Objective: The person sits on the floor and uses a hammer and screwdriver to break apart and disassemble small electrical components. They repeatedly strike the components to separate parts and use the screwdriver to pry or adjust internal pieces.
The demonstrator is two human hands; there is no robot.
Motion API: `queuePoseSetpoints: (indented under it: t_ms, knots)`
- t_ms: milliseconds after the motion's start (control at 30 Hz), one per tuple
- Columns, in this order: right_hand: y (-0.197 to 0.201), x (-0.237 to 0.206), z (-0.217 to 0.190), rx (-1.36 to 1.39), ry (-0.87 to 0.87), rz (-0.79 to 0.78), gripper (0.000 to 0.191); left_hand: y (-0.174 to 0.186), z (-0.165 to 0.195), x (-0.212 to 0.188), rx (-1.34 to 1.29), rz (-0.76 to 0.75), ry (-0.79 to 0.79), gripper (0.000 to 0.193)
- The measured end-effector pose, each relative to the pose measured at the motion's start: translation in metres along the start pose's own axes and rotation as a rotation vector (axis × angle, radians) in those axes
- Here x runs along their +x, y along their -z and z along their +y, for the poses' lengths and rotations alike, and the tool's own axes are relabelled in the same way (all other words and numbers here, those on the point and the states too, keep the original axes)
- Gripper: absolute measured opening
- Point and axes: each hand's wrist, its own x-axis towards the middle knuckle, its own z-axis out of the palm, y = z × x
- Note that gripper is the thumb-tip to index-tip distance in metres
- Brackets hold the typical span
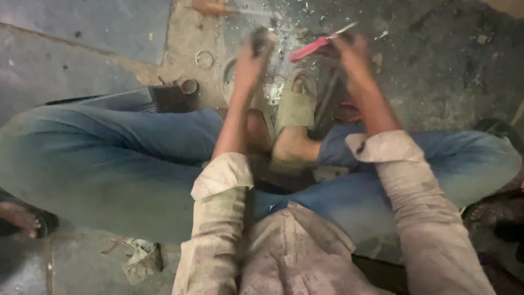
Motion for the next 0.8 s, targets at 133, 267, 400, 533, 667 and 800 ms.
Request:
queuePoseSetpoints:
  t_ms: [133, 267, 400, 533, 667, 800]
  knots:
    - [-0.041, -0.028, 0.004, 0.288, -0.206, -0.123, 0.023, -0.009, 0.013, -0.014, -0.172, -0.267, 0.336, 0.042]
    - [-0.025, -0.024, 0.021, -0.065, -0.095, 0.078, 0.028, -0.002, 0.008, -0.018, -0.089, -0.130, 0.154, 0.035]
    - [0.011, -0.021, 0.043, -0.835, 0.196, 0.570, 0.036, 0.003, -0.003, -0.022, 0.020, 0.004, -0.097, 0.035]
    - [0.032, -0.030, 0.067, -1.152, 0.117, 0.778, 0.050, 0.004, -0.005, -0.032, 0.020, 0.010, -0.034, 0.043]
    - [0.032, -0.034, 0.081, -0.847, -0.046, 0.552, 0.075, 0.006, -0.004, -0.042, 0.223, -0.015, -0.068, 0.041]
    - [0.032, -0.033, 0.084, -1.013, -0.218, 0.454, 0.082, 0.007, 0.001, -0.049, 0.280, -0.041, -0.038, 0.039]
